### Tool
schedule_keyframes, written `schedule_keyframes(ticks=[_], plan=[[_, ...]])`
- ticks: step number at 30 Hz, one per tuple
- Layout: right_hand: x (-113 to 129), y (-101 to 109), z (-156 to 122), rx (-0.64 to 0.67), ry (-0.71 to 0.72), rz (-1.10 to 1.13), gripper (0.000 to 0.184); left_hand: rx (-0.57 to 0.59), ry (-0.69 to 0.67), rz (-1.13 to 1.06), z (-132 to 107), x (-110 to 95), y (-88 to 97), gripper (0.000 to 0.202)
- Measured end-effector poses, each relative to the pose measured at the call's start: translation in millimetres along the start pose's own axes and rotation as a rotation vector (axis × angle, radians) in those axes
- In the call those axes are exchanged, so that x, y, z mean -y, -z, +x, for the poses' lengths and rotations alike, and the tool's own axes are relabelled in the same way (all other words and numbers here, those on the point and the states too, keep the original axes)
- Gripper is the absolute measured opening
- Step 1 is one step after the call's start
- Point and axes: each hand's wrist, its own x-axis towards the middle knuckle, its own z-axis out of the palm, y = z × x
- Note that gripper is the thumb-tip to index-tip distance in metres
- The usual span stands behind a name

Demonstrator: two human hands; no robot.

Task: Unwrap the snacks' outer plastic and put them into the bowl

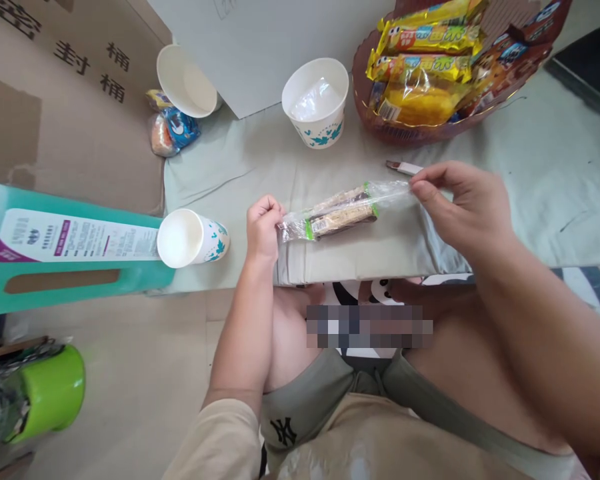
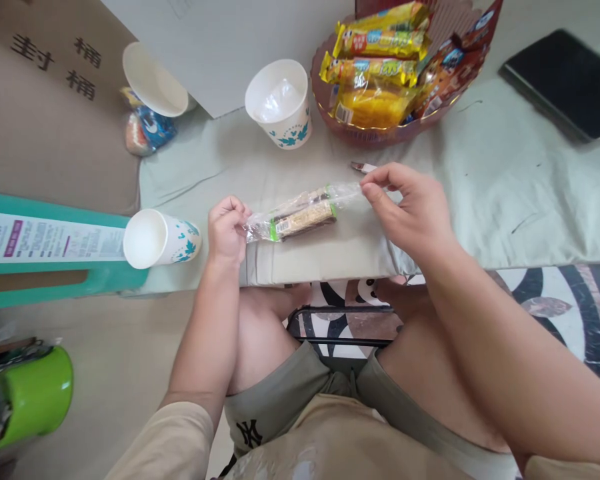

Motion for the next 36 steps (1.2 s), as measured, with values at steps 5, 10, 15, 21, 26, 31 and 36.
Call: schedule_keyframes(ticks=[5,10,15,21,26,31,36], plan=[[-5.9,4.1,0.9,-0.004,-0.032,-0.008,0.015,-0.037,-0.104,0.27,1.5,7.9,7.4,0.017],[-10.6,0.8,2.2,0.156,0.189,-0.004,0.029,0.047,-0.3,0.342,6.1,11.4,16.9,0.012],[-12.6,-2.1,0.0,0.427,0.395,-0.068,0.056,0.393,-0.366,0.655,2.7,5.8,16.1,0.03],[-9.7,-3.9,-3.3,0.367,0.43,-0.06,0.024,0.221,-0.378,0.652,2.6,7.3,13.9,0.014],[-3.7,-5.1,-0.7,0.126,0.281,-0.066,0.02,0.119,-0.337,0.539,5.0,10.4,6.0,0.04],[-5.2,-4.3,0.6,0.058,0.187,-0.193,0.017,0.011,-0.273,0.466,13.9,10.5,2.5,0.055],[-10.5,-4.3,0.9,0.065,0.149,-0.231,0.013,0.331,-0.33,0.539,9.7,4.8,8.2,0.032]])
